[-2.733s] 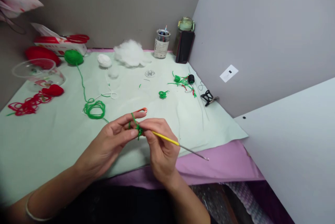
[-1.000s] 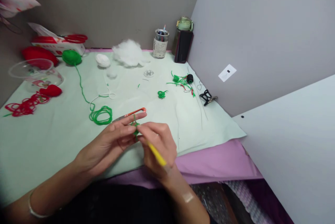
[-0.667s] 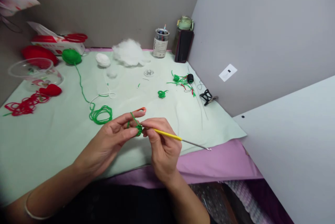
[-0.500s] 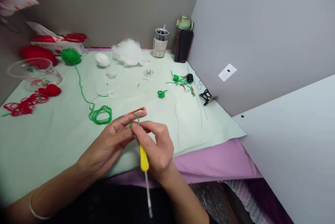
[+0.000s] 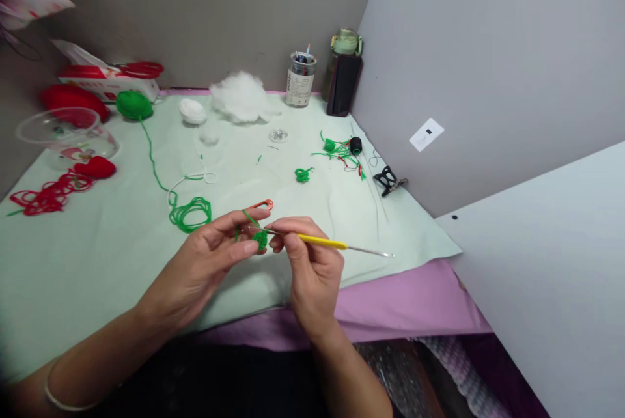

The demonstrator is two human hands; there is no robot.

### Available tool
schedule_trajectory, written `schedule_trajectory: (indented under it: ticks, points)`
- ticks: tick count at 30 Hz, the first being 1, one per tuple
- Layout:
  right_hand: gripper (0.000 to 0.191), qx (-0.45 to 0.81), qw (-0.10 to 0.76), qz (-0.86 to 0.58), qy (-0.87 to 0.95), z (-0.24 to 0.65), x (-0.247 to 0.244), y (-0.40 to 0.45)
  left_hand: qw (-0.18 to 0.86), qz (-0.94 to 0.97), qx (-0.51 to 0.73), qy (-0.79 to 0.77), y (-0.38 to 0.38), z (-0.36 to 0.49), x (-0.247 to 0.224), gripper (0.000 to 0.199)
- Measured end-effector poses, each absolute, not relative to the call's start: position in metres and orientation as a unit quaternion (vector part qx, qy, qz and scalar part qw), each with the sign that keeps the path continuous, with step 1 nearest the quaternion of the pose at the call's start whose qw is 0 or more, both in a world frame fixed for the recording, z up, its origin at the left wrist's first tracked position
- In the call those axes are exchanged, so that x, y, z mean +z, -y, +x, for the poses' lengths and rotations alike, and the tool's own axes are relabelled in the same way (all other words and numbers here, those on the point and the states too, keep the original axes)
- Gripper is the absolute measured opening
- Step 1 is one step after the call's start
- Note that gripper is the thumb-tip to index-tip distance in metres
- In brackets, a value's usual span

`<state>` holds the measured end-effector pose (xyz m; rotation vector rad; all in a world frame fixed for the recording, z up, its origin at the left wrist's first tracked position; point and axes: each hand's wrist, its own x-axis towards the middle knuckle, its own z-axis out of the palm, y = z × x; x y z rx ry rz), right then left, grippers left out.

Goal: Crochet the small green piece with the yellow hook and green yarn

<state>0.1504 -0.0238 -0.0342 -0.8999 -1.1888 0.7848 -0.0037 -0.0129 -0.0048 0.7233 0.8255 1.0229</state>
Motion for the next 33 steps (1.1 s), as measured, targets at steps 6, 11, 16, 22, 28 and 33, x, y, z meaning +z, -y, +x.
schedule_trajectory:
  ticks: [6, 11, 16, 22, 28, 33]
  points:
    - [0.024, 0.428, 0.68, -0.35, 0.481, 0.155, -0.035, 0.022, 0.715, 0.357, 0.458, -0.39, 0.011, -0.007, -0.003, 0.023]
    - [0.025, 0.386, 0.668, -0.364, 0.522, 0.156, -0.031, 0.028, 0.692, 0.383, 0.463, -0.4, 0.012, -0.008, -0.001, 0.018]
    - [0.027, 0.205, 0.621, -0.38, 0.654, 0.157, -0.034, 0.033, 0.636, 0.423, 0.474, -0.437, 0.013, -0.005, 0.002, 0.009]
    - [0.043, -0.006, 0.532, -0.404, 0.744, 0.153, -0.05, 0.034, 0.675, 0.357, 0.485, -0.428, 0.013, 0.001, -0.001, 0.041]
    - [0.027, 0.179, 0.648, -0.402, 0.621, 0.153, -0.042, 0.031, 0.792, 0.229, 0.429, -0.368, 0.007, -0.006, -0.003, 0.036]
    - [0.021, 0.294, 0.664, -0.384, 0.57, 0.15, -0.033, 0.025, 0.754, 0.32, 0.434, -0.374, 0.008, -0.007, -0.002, 0.033]
